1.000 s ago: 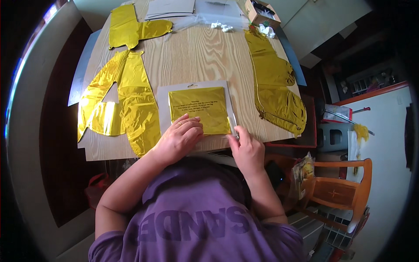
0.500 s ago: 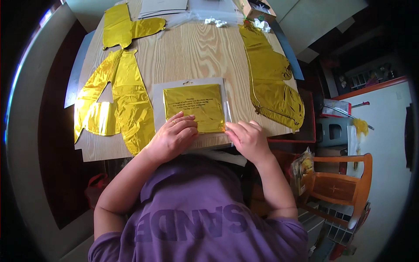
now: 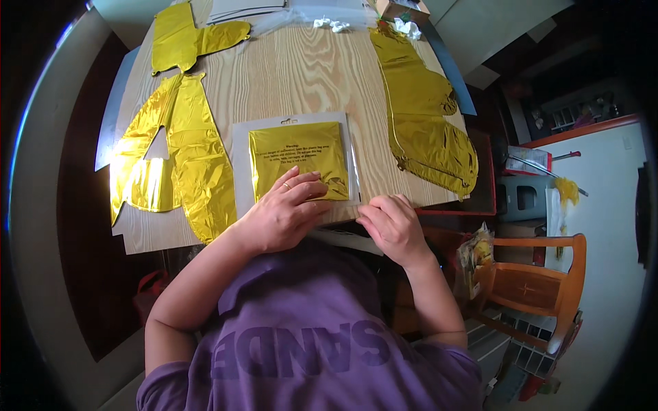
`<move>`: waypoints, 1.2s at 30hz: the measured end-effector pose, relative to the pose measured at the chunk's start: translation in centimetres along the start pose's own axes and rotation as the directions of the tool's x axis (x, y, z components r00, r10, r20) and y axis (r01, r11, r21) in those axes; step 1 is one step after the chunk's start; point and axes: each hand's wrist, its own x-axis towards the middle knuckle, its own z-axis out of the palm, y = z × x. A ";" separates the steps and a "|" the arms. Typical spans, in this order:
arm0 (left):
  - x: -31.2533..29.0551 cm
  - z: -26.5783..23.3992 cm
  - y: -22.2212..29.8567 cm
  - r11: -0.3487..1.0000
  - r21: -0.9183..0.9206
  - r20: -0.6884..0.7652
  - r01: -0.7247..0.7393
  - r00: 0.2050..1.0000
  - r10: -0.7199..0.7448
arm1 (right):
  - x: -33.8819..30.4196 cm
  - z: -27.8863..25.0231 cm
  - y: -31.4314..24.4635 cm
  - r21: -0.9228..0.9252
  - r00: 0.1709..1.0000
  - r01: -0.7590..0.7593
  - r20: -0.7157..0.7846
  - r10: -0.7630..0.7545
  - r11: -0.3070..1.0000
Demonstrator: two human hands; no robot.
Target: Folding gold foil balloons and placing them into cardboard packaging inserts.
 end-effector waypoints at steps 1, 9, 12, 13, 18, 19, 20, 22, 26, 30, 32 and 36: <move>0.0 -0.1 0.1 1.000 0.003 0.004 0.003 1.000 -0.003 | 0.0 0.0 0.0 -0.002 1.000 0.010 0.012 -0.010 1.000; -0.3 -0.1 0.3 1.000 -0.009 0.006 0.004 1.000 -0.003 | -1.2 0.5 -1.6 0.021 0.994 0.019 0.111 -0.021 1.000; -0.2 -0.2 0.3 1.000 -0.022 0.018 0.015 1.000 -0.014 | -1.4 0.0 -1.9 0.123 0.998 -0.038 0.044 0.033 0.992; -0.3 -0.2 0.3 1.000 -0.022 0.015 0.016 1.000 -0.015 | -1.2 -0.3 -1.6 0.091 0.998 -0.059 0.028 0.057 0.994; -0.1 -0.1 0.1 1.000 -0.018 0.010 0.004 1.000 -0.004 | -0.1 0.1 -0.8 -0.021 0.999 -0.001 0.032 0.001 1.000; -0.1 -0.1 0.0 1.000 -0.008 0.005 -0.004 1.000 0.004 | -0.2 0.2 -0.7 -0.036 0.999 0.009 0.043 -0.007 0.999; 0.0 -0.1 0.0 1.000 0.002 0.000 -0.012 1.000 0.012 | -0.3 0.3 -0.6 -0.052 0.998 0.019 0.055 -0.016 0.998; -0.1 -0.1 -0.2 1.000 0.008 -0.002 -0.028 1.000 0.028 | 0.0 0.2 -0.9 -0.028 0.997 0.021 0.079 -0.019 0.999; -0.4 -0.3 -0.4 0.999 0.015 0.014 -0.035 0.999 0.035 | 0.3 -1.7 -3.7 0.217 0.983 0.024 0.171 -0.062 0.976; -0.2 -0.7 -0.4 1.000 0.024 0.036 -0.020 0.999 0.019 | -1.0 -1.4 -5.2 0.326 0.958 -0.033 0.281 -0.063 0.945; -0.1 -0.6 -0.4 0.999 0.028 0.030 -0.021 0.999 0.020 | -0.2 -2.0 -4.6 0.306 0.979 -0.070 0.202 0.007 0.950; -0.1 -0.6 -0.1 0.999 0.032 0.032 -0.015 0.999 0.014 | 1.0 -2.1 -2.9 0.118 0.988 -0.151 0.034 0.148 0.981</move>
